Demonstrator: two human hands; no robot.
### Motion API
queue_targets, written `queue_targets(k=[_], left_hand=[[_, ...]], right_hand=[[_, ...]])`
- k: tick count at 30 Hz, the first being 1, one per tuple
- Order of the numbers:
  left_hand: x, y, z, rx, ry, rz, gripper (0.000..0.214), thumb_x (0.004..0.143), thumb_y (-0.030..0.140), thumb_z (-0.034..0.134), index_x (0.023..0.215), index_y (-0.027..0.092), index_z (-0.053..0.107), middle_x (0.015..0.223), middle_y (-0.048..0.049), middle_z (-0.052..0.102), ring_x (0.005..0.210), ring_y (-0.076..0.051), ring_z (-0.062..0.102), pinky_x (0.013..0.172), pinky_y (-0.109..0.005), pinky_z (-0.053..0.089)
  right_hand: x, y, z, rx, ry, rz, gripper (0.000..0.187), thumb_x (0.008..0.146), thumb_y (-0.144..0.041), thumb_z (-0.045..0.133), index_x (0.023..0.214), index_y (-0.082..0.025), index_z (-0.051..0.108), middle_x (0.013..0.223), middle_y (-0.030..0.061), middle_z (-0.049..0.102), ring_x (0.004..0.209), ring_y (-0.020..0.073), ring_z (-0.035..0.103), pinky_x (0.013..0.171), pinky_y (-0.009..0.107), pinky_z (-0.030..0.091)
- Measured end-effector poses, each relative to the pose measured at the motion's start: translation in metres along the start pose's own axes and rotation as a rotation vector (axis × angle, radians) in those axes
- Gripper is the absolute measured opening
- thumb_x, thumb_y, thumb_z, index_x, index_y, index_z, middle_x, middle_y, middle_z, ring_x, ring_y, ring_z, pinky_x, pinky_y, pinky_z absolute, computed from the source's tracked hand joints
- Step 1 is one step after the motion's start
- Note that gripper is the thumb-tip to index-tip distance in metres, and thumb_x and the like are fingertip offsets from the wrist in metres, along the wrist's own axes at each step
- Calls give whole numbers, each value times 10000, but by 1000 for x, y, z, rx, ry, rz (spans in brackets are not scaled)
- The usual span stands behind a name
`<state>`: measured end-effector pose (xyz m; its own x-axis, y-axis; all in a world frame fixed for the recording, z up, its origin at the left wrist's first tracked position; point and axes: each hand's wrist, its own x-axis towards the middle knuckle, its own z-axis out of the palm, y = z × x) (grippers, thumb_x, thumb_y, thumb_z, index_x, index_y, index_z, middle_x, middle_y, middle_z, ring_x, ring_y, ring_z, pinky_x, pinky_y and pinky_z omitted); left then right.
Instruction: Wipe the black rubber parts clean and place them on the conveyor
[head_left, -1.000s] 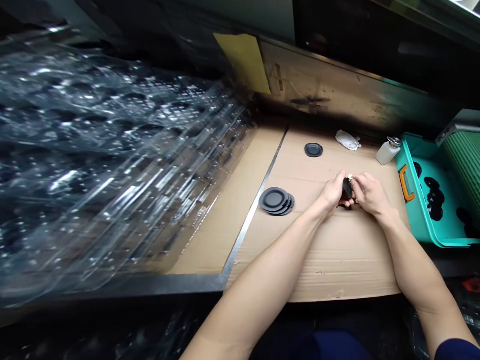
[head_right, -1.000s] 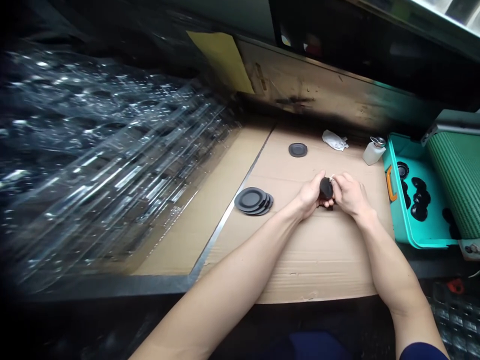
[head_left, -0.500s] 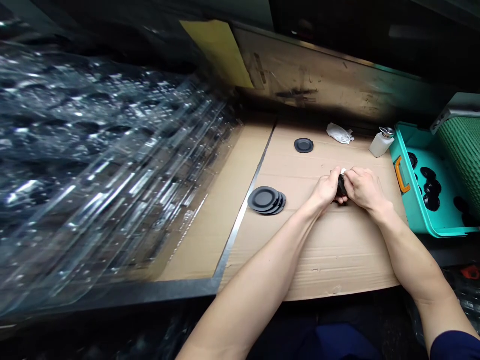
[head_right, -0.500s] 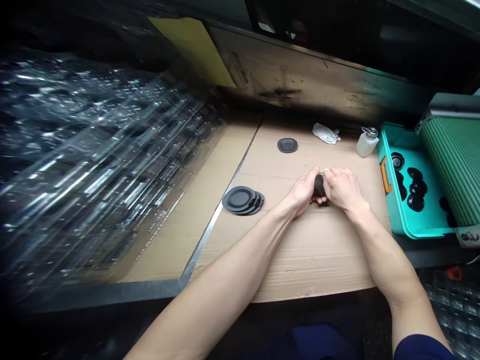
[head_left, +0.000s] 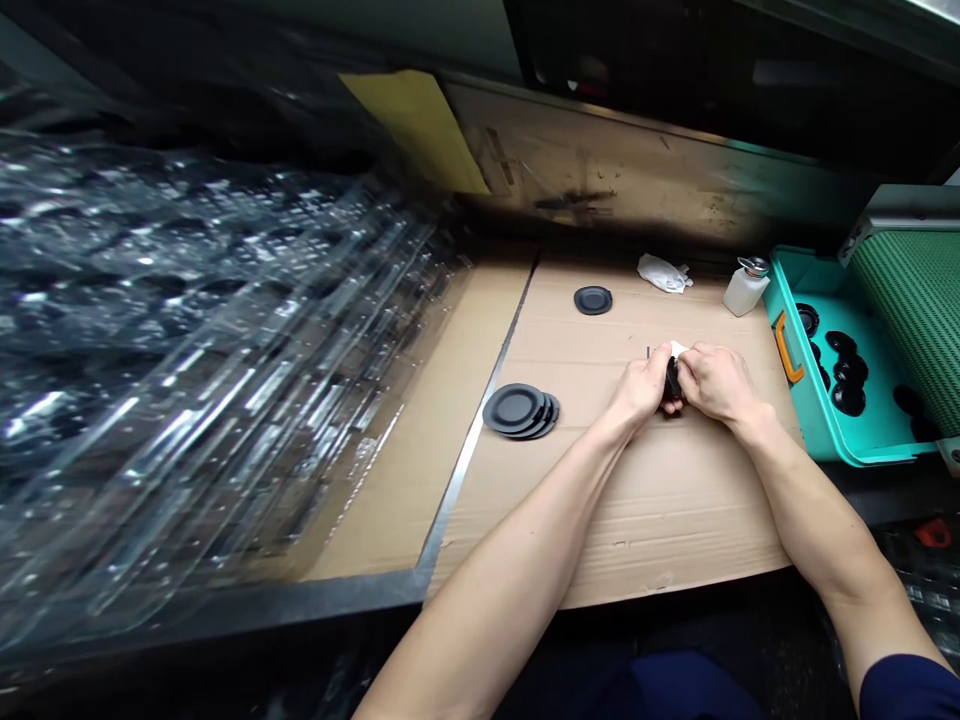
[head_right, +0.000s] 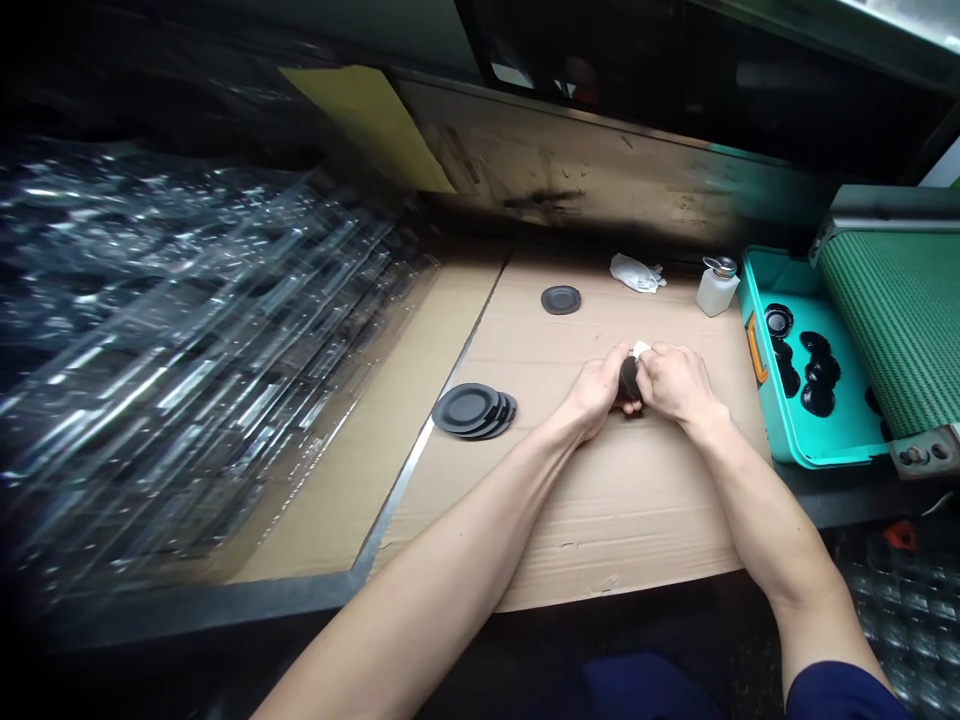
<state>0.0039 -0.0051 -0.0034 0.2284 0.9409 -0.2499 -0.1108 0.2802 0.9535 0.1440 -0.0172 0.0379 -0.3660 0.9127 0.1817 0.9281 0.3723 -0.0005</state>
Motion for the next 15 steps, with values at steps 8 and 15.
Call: queue_targets(k=[8, 15], left_hand=[[-1, 0, 2, -56, 28, -16, 596, 990, 571, 478, 605, 151, 653, 476, -82, 623, 376, -168, 577, 407, -253, 439], [0, 1, 2, -97, 31, -17, 584, 992, 561, 478, 598, 157, 632, 478, -72, 614, 377, -160, 579, 403, -240, 439]], right_hand=[[0, -1, 2, 23, 22, -6, 276, 1023, -262, 456, 977, -202, 721, 979, 87, 731, 838, 217, 631, 755, 313, 398], [3, -5, 0, 36, 37, -2, 292, 1033, -255, 438, 973, -191, 717, 998, 95, 730, 872, 219, 639, 787, 314, 405]])
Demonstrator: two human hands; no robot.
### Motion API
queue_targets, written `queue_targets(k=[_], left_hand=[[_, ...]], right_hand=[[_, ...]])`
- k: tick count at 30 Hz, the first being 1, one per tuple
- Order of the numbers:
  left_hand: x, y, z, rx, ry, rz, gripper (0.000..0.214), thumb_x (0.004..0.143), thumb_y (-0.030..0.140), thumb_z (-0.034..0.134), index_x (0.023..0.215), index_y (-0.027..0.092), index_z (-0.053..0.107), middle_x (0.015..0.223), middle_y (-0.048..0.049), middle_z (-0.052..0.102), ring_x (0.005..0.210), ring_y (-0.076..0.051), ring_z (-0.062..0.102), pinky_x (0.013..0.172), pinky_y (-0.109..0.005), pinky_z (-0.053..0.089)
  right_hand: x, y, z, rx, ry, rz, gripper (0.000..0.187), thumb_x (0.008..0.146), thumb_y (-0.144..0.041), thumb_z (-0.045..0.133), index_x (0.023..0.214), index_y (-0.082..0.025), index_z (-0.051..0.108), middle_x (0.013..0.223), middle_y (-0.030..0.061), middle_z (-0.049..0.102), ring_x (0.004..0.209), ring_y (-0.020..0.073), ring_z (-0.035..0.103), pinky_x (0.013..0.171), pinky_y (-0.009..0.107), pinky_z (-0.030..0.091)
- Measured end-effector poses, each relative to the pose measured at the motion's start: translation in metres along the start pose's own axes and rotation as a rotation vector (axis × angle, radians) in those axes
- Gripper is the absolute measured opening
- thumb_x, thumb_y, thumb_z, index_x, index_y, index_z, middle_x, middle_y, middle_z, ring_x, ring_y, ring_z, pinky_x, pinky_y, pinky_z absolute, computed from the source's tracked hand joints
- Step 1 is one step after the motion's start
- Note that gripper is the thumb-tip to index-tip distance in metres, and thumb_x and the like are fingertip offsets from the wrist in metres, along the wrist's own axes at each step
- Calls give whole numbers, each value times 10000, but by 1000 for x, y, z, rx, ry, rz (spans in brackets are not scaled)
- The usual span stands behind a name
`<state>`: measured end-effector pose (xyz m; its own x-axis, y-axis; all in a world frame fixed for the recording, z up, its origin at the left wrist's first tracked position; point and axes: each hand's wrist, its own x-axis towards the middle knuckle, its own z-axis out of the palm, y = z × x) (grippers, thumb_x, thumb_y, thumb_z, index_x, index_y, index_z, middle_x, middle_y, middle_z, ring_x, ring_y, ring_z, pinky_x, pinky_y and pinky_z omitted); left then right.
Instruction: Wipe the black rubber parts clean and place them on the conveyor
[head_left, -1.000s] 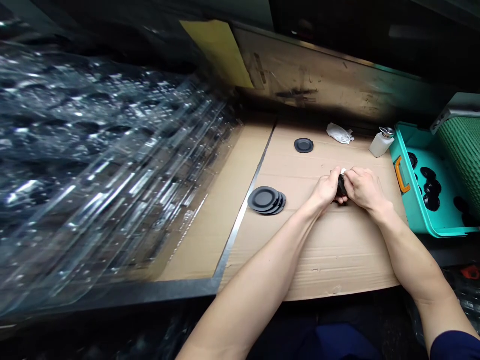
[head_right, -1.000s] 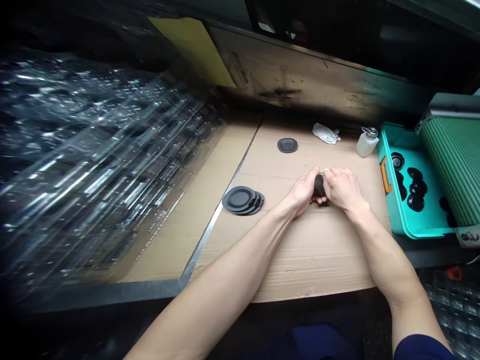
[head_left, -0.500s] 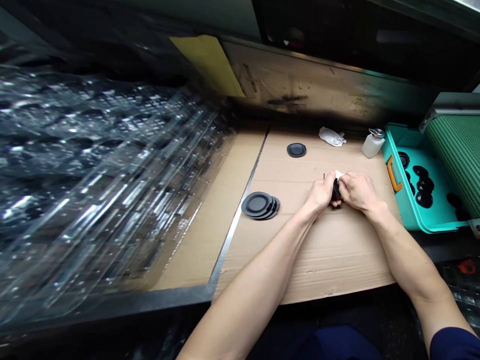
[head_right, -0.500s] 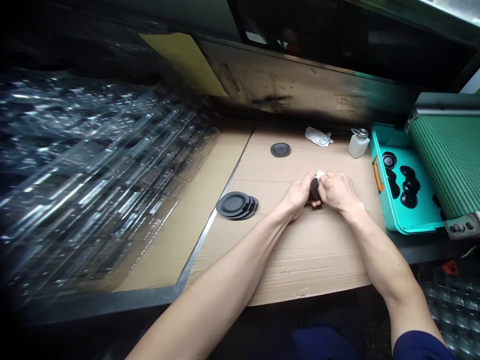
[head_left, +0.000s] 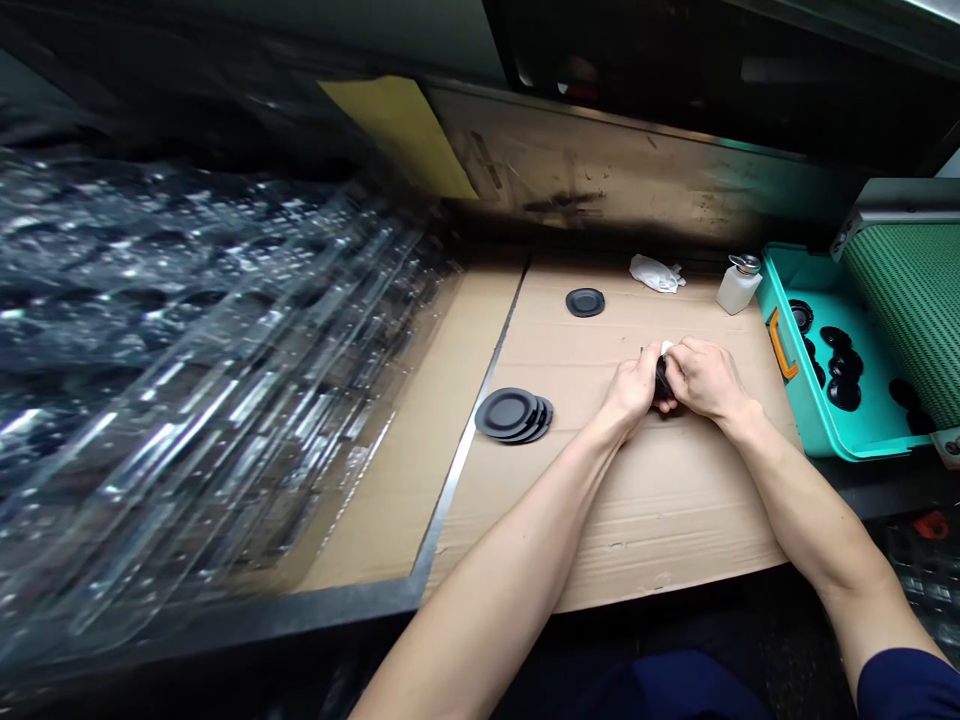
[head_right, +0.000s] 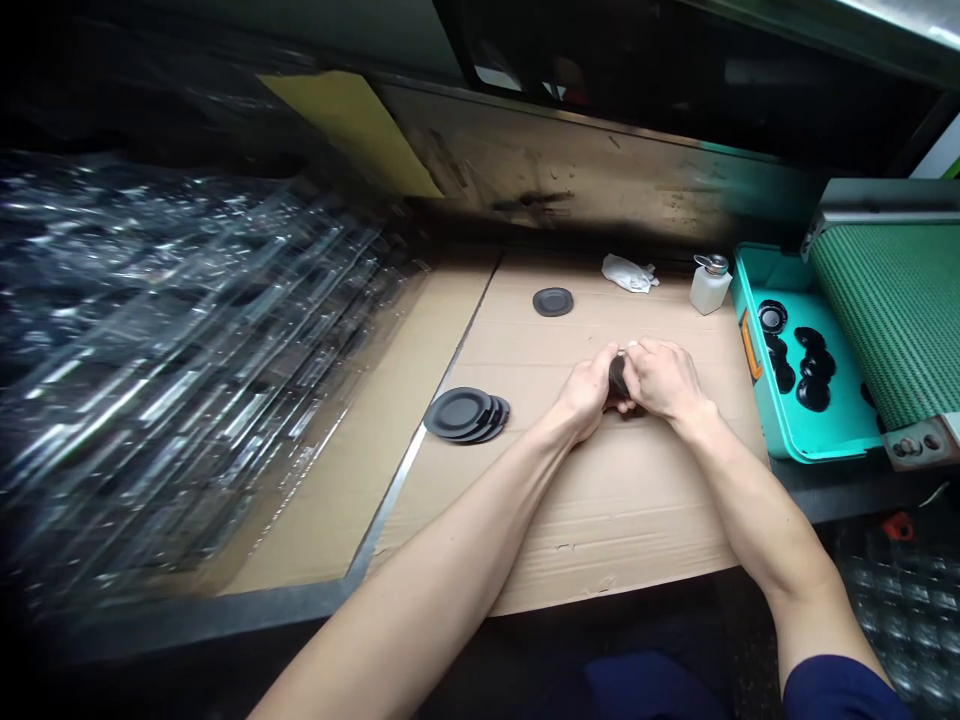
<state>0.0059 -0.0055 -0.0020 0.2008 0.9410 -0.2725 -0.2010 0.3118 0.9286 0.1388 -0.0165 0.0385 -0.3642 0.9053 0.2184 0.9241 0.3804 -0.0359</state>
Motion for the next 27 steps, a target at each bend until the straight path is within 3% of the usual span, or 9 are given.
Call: queue_targets(k=[8, 19, 22, 27], left_hand=[[-1, -3, -1, 77, 11, 42, 614, 975, 599, 492, 577, 155, 642, 455, -74, 606, 369, -168, 579, 415, -251, 450], [-2, -1, 2, 75, 3, 24, 551, 985, 530, 481, 633, 144, 658, 457, -71, 610, 374, -172, 565, 398, -259, 445], [-4, 7, 0, -68, 9, -58, 532, 1009, 520, 458, 719, 128, 672, 514, -72, 636, 393, -158, 579, 396, -239, 440], [-3, 29, -13, -422, -11, -316, 592, 1073, 420, 241, 894, 56, 672, 586, -109, 659, 400, -119, 554, 374, -186, 413]], right_hand=[[-1, 1, 0, 28, 0, 11, 294, 1039, -257, 442, 981, -191, 722, 1004, 98, 720, 886, 218, 640, 814, 307, 404], [-5, 2, -1, 37, 1, 9, 278, 1022, -253, 456, 969, -207, 725, 993, 82, 730, 856, 211, 640, 745, 300, 412], [-8, 7, -3, 72, 24, 62, 269, 1018, -296, 482, 942, -226, 730, 965, 64, 728, 825, 202, 638, 692, 293, 390], [-8, 25, -1, 131, 236, 232, 335, 1043, -325, 424, 1040, -211, 739, 1004, 97, 716, 929, 229, 646, 777, 300, 428]])
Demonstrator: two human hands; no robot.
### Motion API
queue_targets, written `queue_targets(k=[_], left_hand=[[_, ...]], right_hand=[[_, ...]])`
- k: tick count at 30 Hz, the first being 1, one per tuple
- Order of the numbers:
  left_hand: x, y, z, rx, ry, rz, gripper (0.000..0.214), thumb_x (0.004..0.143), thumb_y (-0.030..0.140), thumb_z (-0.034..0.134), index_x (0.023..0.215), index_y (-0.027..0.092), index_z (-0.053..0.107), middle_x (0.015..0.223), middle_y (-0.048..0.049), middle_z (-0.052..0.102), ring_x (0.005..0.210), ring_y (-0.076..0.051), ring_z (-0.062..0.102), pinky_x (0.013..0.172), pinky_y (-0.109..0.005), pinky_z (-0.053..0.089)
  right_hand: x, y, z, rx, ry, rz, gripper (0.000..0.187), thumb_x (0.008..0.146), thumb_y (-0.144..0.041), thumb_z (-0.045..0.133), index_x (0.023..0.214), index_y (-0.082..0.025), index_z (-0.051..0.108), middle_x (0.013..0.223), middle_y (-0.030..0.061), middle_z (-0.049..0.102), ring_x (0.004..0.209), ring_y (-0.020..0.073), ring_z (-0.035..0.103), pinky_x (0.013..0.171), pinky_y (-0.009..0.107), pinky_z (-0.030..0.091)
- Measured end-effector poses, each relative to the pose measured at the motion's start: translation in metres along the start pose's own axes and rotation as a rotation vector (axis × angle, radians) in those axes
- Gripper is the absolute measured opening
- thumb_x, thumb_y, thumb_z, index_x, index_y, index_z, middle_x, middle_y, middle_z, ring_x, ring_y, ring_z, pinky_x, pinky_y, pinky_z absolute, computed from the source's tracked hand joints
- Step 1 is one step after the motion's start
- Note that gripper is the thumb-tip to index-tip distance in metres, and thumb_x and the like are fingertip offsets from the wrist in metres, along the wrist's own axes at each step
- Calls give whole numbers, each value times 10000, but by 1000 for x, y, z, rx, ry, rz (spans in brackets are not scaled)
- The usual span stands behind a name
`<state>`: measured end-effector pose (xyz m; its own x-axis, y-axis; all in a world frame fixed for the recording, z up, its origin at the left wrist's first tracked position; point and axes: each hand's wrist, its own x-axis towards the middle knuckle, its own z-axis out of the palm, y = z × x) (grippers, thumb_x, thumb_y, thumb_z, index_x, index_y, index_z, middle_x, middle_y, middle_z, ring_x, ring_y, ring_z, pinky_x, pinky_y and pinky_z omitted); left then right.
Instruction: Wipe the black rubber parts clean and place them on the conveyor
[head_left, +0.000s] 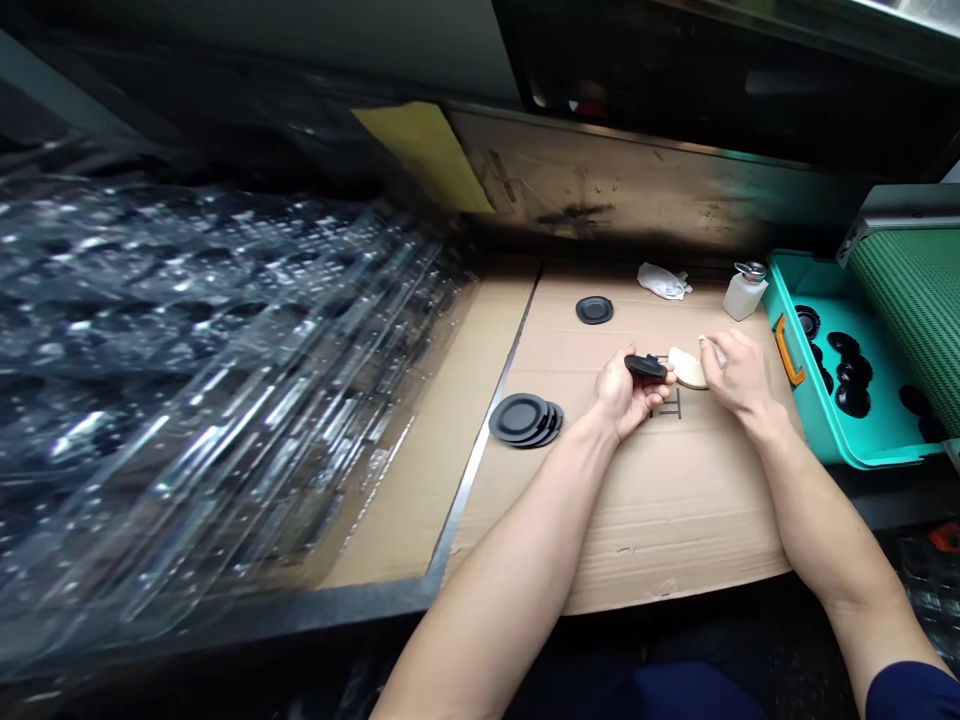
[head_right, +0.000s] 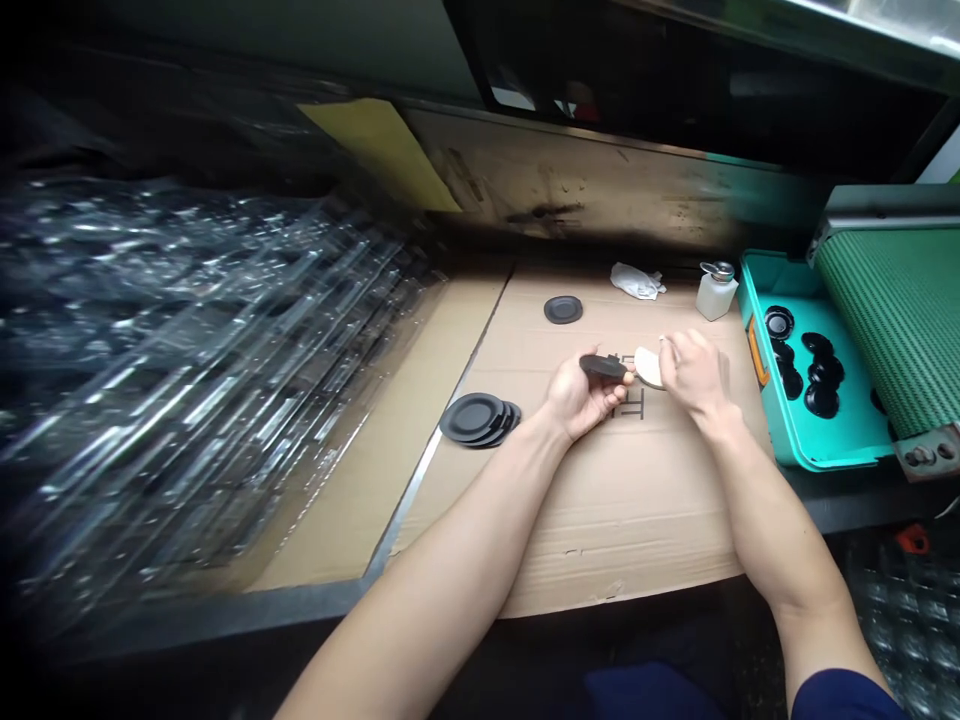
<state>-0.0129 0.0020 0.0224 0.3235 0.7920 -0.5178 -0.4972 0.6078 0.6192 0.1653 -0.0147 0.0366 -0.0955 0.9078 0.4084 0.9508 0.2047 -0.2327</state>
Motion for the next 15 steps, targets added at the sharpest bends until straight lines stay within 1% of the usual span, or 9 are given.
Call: queue_targets(k=[2, 4, 7, 9, 10, 12, 15], left_hand=[[-1, 7, -2, -51, -3, -53, 570, 1074, 395, 244, 960, 27, 664, 579, -108, 653, 397, -119, 551, 366, -174, 412], [-2, 11, -2, -81, -14, -70, 562, 1077, 375, 231, 1010, 10, 654, 580, -108, 653, 399, -122, 556, 370, -170, 425], [-3, 12, -2, -92, -26, -82, 571, 1079, 371, 210, 1042, 8, 648, 581, -107, 655, 400, -125, 563, 374, -171, 440], [-4, 11, -2, -84, -25, -84, 570, 1078, 388, 222, 1053, 12, 650, 584, -106, 658, 403, -131, 568, 371, -178, 442], [-4, 10, -2, -77, -26, -81, 571, 1077, 400, 230, 1053, 15, 651, 588, -107, 660, 407, -134, 571, 371, -182, 442], [-3, 8, -3, -62, -46, -62, 573, 1075, 431, 257, 1046, 21, 656, 614, -116, 672, 437, -141, 593, 391, -190, 461], [0, 4, -5, -70, -149, -20, 535, 1066, 473, 339, 1062, 45, 660, 753, -150, 723, 561, -165, 673, 486, -219, 532]], right_hand=[[3, 8, -1, -22, -4, 70, 327, 1031, -328, 443, 1049, -203, 744, 1023, 106, 714, 956, 246, 644, 800, 312, 435], [5, 15, -3, -72, -24, 149, 317, 1018, -323, 462, 1078, -198, 747, 1055, 115, 713, 962, 261, 642, 798, 326, 435], [6, 25, -7, -159, -41, 276, 330, 998, -304, 482, 1191, -203, 731, 1103, 131, 709, 943, 276, 642, 777, 342, 435], [6, 31, -8, -206, -62, 330, 346, 983, -287, 494, 1231, -200, 719, 1095, 141, 706, 927, 283, 639, 777, 357, 442], [6, 33, -7, -228, -74, 337, 348, 975, -280, 499, 1230, -192, 720, 1085, 148, 704, 937, 292, 635, 789, 369, 449], [5, 36, -4, -258, -70, 308, 361, 963, -277, 511, 1243, -172, 714, 1113, 169, 691, 1008, 326, 614, 840, 405, 462], [3, 30, 3, -231, 17, 187, 400, 982, -312, 503, 1308, -158, 677, 1233, 182, 651, 1123, 358, 561, 928, 452, 460]])
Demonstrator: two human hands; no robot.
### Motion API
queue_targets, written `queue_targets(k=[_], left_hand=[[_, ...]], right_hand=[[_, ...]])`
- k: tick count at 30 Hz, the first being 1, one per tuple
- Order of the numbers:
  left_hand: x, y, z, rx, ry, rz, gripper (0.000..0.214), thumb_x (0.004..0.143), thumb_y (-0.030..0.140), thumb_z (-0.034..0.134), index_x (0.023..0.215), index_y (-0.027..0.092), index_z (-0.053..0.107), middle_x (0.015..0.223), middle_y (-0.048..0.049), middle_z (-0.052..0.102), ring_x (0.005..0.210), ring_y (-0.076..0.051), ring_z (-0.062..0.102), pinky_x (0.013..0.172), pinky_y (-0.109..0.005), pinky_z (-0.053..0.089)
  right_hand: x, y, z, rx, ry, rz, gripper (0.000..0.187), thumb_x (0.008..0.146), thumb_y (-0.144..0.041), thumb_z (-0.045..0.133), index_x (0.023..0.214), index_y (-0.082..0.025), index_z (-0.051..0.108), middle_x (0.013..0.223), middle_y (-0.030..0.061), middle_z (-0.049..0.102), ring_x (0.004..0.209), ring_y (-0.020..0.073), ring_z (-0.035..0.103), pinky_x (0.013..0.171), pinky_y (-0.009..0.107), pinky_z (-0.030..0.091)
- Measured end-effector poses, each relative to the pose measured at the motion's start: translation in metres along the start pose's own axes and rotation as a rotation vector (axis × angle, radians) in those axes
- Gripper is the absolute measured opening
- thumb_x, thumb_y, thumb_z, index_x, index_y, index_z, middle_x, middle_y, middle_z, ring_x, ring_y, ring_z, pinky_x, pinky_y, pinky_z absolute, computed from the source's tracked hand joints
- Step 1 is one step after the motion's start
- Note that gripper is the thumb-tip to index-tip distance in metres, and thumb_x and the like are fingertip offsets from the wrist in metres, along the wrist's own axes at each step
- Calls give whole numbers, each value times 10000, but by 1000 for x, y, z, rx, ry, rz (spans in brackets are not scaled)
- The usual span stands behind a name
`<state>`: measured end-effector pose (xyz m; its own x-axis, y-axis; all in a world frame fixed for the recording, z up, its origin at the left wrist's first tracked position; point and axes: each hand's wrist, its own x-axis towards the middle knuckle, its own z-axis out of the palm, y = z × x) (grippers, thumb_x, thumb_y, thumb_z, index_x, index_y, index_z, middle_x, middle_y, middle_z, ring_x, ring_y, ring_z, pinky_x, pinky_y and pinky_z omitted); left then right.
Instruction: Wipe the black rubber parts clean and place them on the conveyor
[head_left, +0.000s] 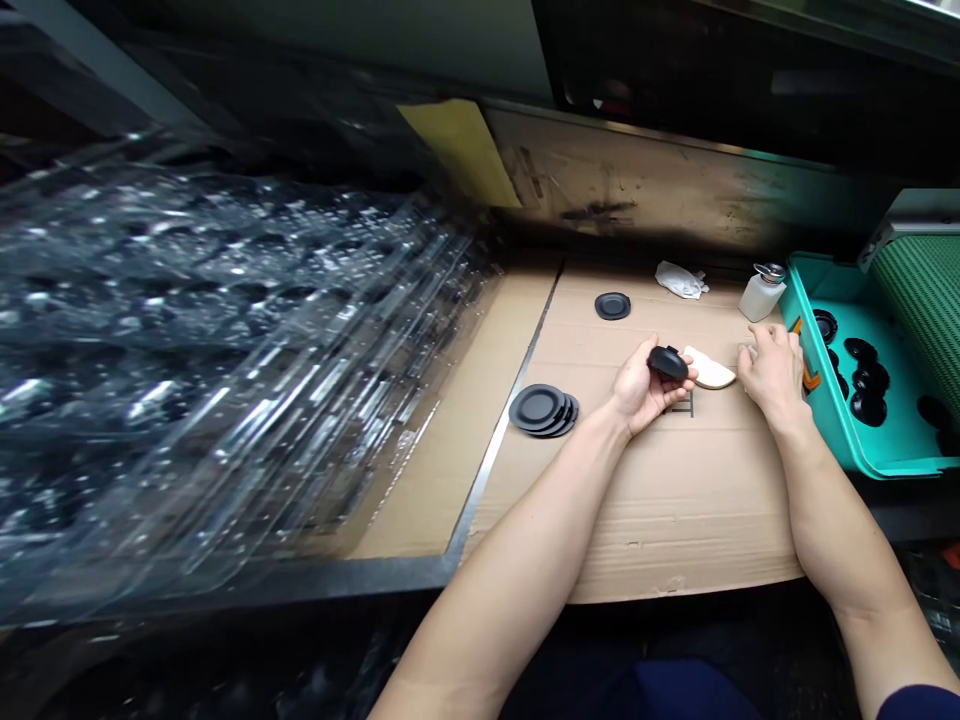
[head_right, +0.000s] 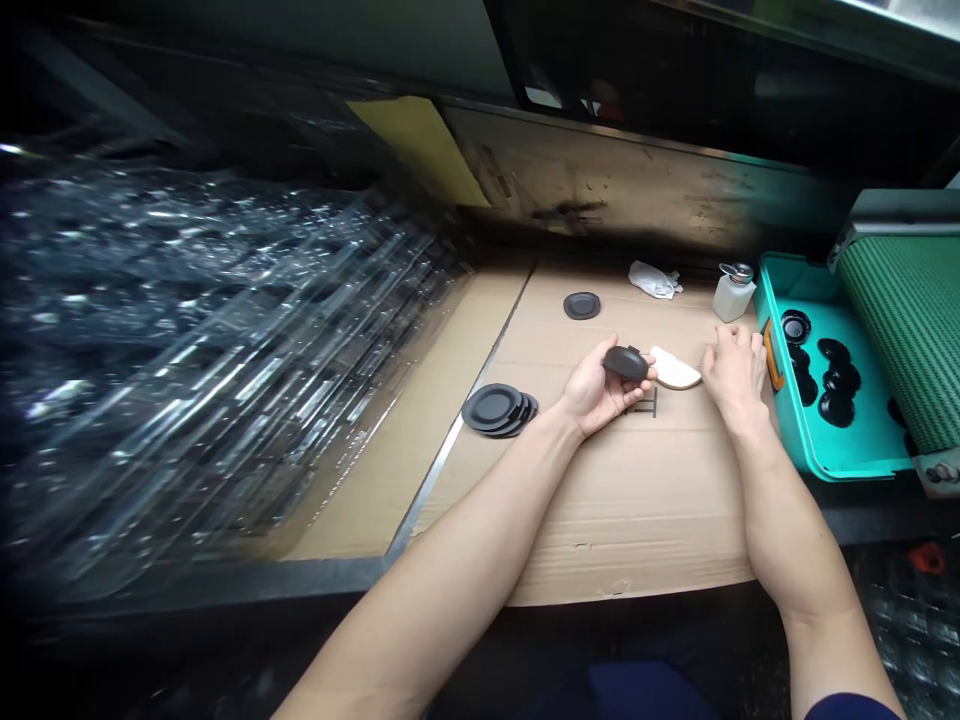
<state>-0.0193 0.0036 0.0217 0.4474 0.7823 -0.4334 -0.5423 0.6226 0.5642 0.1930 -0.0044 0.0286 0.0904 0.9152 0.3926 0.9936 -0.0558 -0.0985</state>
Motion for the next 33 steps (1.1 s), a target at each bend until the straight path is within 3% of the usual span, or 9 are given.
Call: queue_targets(k=[3, 6, 10, 14, 17, 21, 26, 33], left_hand=[[-2, -1, 1, -27, -128, 76, 425, 1064, 429, 389, 1136, 98, 646, 936, -142, 748, 708, -196, 734, 583, -271, 580], [-13, 0, 4, 16, -107, 165, 374, 1067, 371, 381, 1183, 124, 637, 967, -103, 731, 747, -194, 743, 598, -280, 577], [-48, 4, -11, 316, 81, 414, 380, 976, 479, 614, 1149, 142, 637, 866, -48, 682, 629, -147, 701, 481, -206, 471], [-95, 16, -59, 603, 403, 615, 507, 800, 542, 808, 1050, 188, 545, 801, 12, 647, 510, -92, 622, 417, -159, 380], [-118, 32, -98, 762, 583, 615, 510, 754, 537, 831, 977, 188, 534, 772, 7, 659, 513, -112, 633, 420, -174, 403], [-121, 47, -129, 924, 602, 580, 471, 747, 544, 800, 941, 154, 623, 684, -13, 647, 509, -138, 622, 406, -193, 385], [-107, 52, -132, 1066, 607, 541, 460, 743, 543, 777, 937, 141, 663, 682, -18, 640, 483, -124, 561, 433, -226, 419], [-97, 60, -134, 1169, 595, 522, 583, 626, 574, 866, 972, 157, 651, 819, -38, 699, 661, -154, 630, 585, -245, 483]], right_hand=[[-6, -14, 5, 138, 18, -168, 397, 1021, -369, 469, 1304, -179, 672, 1256, 159, 642, 1122, 323, 558, 950, 429, 463], [-12, -26, 12, 215, -69, -288, 386, 1020, -425, 491, 1272, -213, 692, 1266, 136, 645, 1113, 308, 566, 966, 419, 456], [-15, -29, 24, 226, -174, -310, 394, 994, -464, 548, 1284, -240, 693, 1257, 108, 664, 1101, 311, 574, 1011, 442, 425], [-12, -27, 32, 250, -210, -294, 418, 996, -497, 548, 1291, -239, 693, 1247, 107, 680, 1142, 327, 567, 1035, 452, 406], [-12, -27, 31, 250, -235, -293, 415, 999, -509, 543, 1276, -241, 696, 1253, 118, 680, 1163, 335, 553, 1031, 452, 403], [-12, -27, 29, 257, -257, -292, 418, 1002, -509, 537, 1287, -243, 688, 1255, 123, 673, 1172, 335, 540, 1024, 436, 407], [-12, -26, 29, 261, -287, -287, 409, 1003, -500, 537, 1287, -244, 683, 1265, 123, 667, 1185, 326, 530, 1028, 430, 402], [-12, -27, 31, 267, -285, -289, 411, 1005, -501, 532, 1289, -243, 680, 1261, 123, 665, 1193, 325, 528, 1022, 425, 408]])
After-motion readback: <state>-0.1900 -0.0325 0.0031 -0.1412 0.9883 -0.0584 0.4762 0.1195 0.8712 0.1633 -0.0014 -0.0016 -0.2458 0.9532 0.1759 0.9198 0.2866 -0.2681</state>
